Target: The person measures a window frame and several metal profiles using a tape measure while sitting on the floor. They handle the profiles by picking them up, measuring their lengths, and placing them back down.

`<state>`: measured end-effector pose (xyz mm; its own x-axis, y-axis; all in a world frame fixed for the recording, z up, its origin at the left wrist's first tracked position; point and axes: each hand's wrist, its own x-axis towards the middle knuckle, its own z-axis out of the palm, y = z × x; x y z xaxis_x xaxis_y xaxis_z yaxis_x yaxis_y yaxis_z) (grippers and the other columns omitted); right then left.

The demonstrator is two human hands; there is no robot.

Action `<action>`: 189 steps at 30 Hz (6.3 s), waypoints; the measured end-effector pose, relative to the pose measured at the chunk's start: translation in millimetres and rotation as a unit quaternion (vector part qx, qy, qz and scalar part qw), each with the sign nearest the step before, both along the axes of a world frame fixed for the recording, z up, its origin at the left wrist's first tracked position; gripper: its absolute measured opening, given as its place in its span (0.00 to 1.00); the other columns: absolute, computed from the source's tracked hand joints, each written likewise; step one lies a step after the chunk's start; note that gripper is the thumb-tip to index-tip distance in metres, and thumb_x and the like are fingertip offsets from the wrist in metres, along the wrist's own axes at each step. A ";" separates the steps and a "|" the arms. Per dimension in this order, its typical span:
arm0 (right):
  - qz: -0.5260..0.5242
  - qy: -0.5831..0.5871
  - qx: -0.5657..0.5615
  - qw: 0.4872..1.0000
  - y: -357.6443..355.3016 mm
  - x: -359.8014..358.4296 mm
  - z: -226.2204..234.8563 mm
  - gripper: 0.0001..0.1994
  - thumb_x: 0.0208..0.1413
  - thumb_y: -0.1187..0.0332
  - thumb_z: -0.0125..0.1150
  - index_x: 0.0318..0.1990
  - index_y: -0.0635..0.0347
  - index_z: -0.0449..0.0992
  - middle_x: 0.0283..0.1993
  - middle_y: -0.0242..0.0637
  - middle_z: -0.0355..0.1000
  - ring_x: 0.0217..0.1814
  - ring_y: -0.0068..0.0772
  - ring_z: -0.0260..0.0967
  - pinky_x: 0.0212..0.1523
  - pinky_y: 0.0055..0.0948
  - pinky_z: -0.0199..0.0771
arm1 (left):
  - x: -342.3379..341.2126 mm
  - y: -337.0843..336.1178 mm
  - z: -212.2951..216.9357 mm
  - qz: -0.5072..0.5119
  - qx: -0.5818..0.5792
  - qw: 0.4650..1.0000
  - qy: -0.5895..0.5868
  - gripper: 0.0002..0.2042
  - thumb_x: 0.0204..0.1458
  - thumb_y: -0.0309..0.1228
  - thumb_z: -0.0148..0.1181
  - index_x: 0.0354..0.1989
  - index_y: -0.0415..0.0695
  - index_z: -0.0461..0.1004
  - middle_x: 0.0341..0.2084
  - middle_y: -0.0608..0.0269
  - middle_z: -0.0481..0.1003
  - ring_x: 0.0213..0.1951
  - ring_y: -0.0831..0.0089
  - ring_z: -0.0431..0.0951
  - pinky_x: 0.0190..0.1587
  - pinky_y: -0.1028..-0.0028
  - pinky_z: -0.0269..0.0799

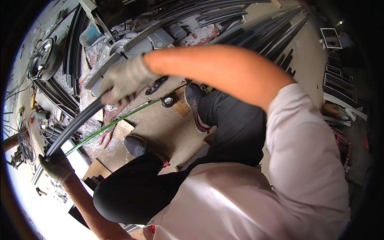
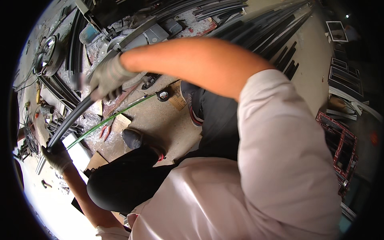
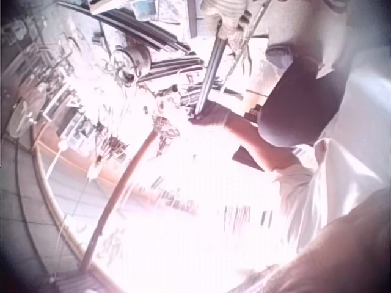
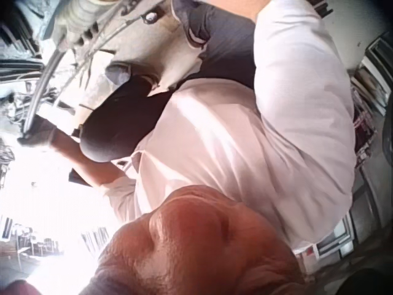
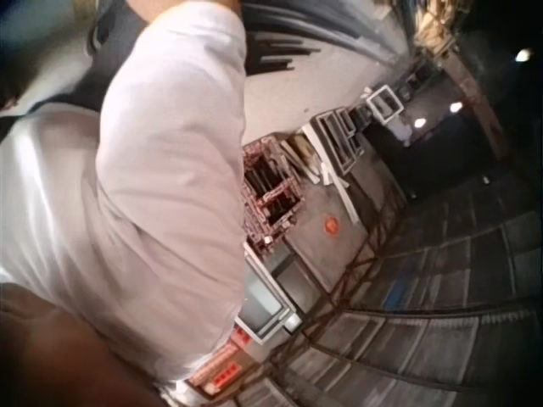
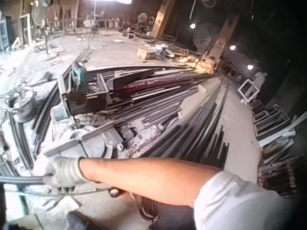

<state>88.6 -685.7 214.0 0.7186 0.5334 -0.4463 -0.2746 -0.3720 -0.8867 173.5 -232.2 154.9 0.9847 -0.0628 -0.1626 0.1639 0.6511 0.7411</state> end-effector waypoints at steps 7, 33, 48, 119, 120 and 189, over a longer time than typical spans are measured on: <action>-0.276 0.062 0.124 0.951 -170.5 -58.6 -34.6 0.18 0.57 0.59 0.72 0.49 0.61 0.79 0.37 0.36 0.78 0.33 0.25 0.73 0.32 0.25 0.76 | 21.0 48.4 10.5 -0.039 0.069 0.994 0.070 0.12 0.62 0.34 0.59 0.42 0.35 0.73 0.36 0.48 0.81 0.42 0.60 0.81 0.55 0.63 0.77; -0.784 0.114 0.177 0.584 -204.4 -176.0 -251.2 0.21 0.56 0.49 0.71 0.46 0.57 0.80 0.46 0.29 0.78 0.48 0.25 0.74 0.38 0.30 0.78 | -162.2 -424.3 -183.8 -0.511 0.386 0.743 0.196 0.23 0.60 0.47 0.64 0.47 0.35 0.78 0.31 0.60 0.80 0.30 0.75 0.79 0.33 0.76 0.77; -0.788 0.057 0.081 0.608 -192.4 -232.5 -260.2 0.15 0.58 0.58 0.68 0.46 0.57 0.79 0.37 0.31 0.79 0.36 0.26 0.77 0.39 0.27 0.81 | -185.0 -473.2 -186.8 -0.596 0.382 0.701 0.087 0.14 0.61 0.32 0.65 0.51 0.39 0.76 0.26 0.73 0.74 0.25 0.83 0.68 0.27 0.80 0.63; -0.610 0.144 0.256 0.736 -163.4 -216.0 -255.0 0.27 0.56 0.52 0.72 0.55 0.59 0.73 0.44 0.32 0.76 0.44 0.23 0.73 0.46 0.22 0.74 | -155.9 -481.7 -191.8 -0.546 0.294 0.763 0.182 0.20 0.62 0.40 0.63 0.54 0.36 0.76 0.37 0.64 0.80 0.33 0.79 0.79 0.34 0.79 0.76; -0.614 0.156 0.269 0.725 -162.1 -214.6 -250.3 0.26 0.57 0.52 0.72 0.55 0.59 0.73 0.43 0.31 0.75 0.43 0.22 0.73 0.43 0.22 0.75 | -157.5 -483.3 -187.9 -0.545 0.303 0.760 0.182 0.20 0.62 0.43 0.63 0.53 0.38 0.76 0.34 0.66 0.79 0.31 0.79 0.77 0.32 0.79 0.73; -0.081 -0.198 -0.162 0.963 -127.5 -63.1 -52.0 0.21 0.50 0.66 0.71 0.48 0.70 0.74 0.41 0.51 0.78 0.42 0.38 0.77 0.47 0.37 0.76 | -58.3 -363.2 15.9 -0.339 0.186 0.921 -0.054 0.22 0.58 0.43 0.67 0.51 0.38 0.75 0.40 0.62 0.80 0.41 0.76 0.78 0.46 0.76 0.77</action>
